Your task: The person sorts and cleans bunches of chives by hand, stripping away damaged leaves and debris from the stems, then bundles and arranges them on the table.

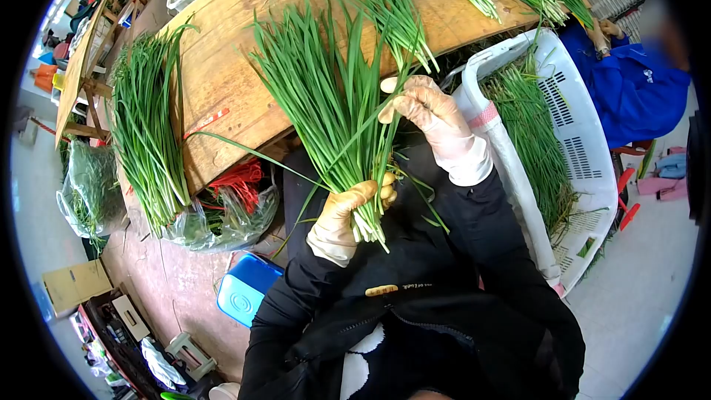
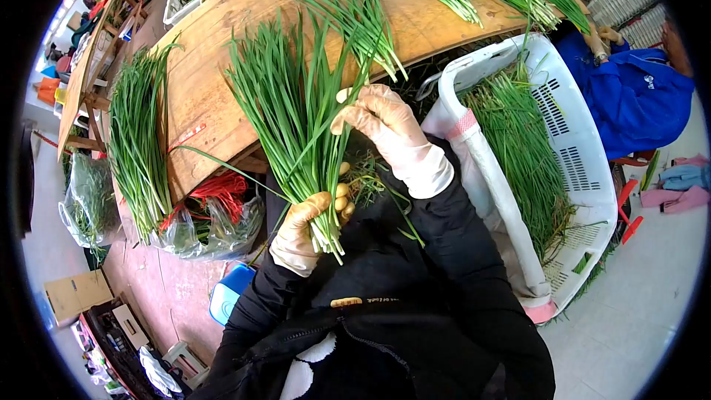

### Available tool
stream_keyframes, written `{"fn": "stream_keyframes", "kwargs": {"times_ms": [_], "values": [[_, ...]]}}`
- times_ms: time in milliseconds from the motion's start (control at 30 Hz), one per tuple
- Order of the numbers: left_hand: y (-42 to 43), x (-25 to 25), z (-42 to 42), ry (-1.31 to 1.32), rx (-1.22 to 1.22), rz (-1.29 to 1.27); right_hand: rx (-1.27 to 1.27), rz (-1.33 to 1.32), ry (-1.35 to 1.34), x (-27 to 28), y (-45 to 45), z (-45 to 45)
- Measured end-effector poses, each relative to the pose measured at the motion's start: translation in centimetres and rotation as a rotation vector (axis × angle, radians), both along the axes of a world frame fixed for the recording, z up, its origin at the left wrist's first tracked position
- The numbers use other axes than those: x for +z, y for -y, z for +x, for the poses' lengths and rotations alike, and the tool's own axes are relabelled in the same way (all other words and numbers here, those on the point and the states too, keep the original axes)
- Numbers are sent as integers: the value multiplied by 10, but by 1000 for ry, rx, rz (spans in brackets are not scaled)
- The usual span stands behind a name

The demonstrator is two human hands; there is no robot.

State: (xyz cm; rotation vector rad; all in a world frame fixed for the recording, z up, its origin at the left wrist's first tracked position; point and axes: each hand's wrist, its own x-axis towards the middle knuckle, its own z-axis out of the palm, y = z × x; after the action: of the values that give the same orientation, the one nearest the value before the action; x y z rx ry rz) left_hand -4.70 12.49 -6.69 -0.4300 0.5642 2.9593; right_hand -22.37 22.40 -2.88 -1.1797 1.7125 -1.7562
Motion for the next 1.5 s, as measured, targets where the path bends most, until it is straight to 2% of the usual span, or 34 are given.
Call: {"fn": "stream_keyframes", "kwargs": {"times_ms": [33, 100, 167, 233, 267, 367, 400, 433, 500, 567, 633, 733, 767, 867, 933, 1033, 1100, 1167, 1367, 1433, 1500], "values": [[-1, 0, -1, 1, -1, 2, -1, 2, 1, -2, -3, 0], [-5, 0, -3, -57, 105, 11, 44, -137, 361, -7, -9, 3], [-6, 2, -3, -6, 122, -21, 87, -185, 429, -8, -14, 5], [-4, -1, -3, 46, 85, -176, -198, 30, 265, -4, -21, 15], [-5, 2, -4, 100, 99, -178, -262, 37, 259, -9, -24, 17], [-5, -10, -5, 74, 116, -188, -202, 143, 240, -19, -44, 32], [-2, -11, -3, 71, 66, -145, -121, 114, 312, -17, -46, 45], [-4, -10, -5, 74, 63, -143, -94, 319, -9, -15, -50, 53], [-10, -6, -9, 78, 139, -118, -76, 490, -32, -6, -44, 71], [-10, -5, -11, 71, 118, -127, -112, 440, -150, -23, -41, 71], [-11, 0, -13, 35, 247, -102, -91, 382, -175, -27, -40, 70], [1, -9, -10, 69, 214, -187, -8, 52, 463, -33, -40, 71], [4, 3, -10, 89, 217, -185, 61, -78, 507, -33, -43, 68], [15, 15, -8, -45, 256, -76, 20, 25, 444, -34, -60, 62], [26, 18, -2, -109, 241, -66, -109, 84, 561, -45, -71, 62], [36, 19, 0, -267, 267, -69, -171, 212, 659, -60, -92, 58], [33, 22, -4, -219, 323, -78, -210, 188, 720, -68, -102, 59], [31, 20, -9, -169, 276, -69, -83, -43, 785, -74, -107, 62], [18, 5, -7, -29, 178, -47, -60, -107, 843, -67, -101, 72], [20, 9, -7, -26, 157, -71, -60, -27, 931, -72, -103, 79], [24, 10, -7, -38, 160, -70, -14, 263, 807, -75, -113, 81]]}}
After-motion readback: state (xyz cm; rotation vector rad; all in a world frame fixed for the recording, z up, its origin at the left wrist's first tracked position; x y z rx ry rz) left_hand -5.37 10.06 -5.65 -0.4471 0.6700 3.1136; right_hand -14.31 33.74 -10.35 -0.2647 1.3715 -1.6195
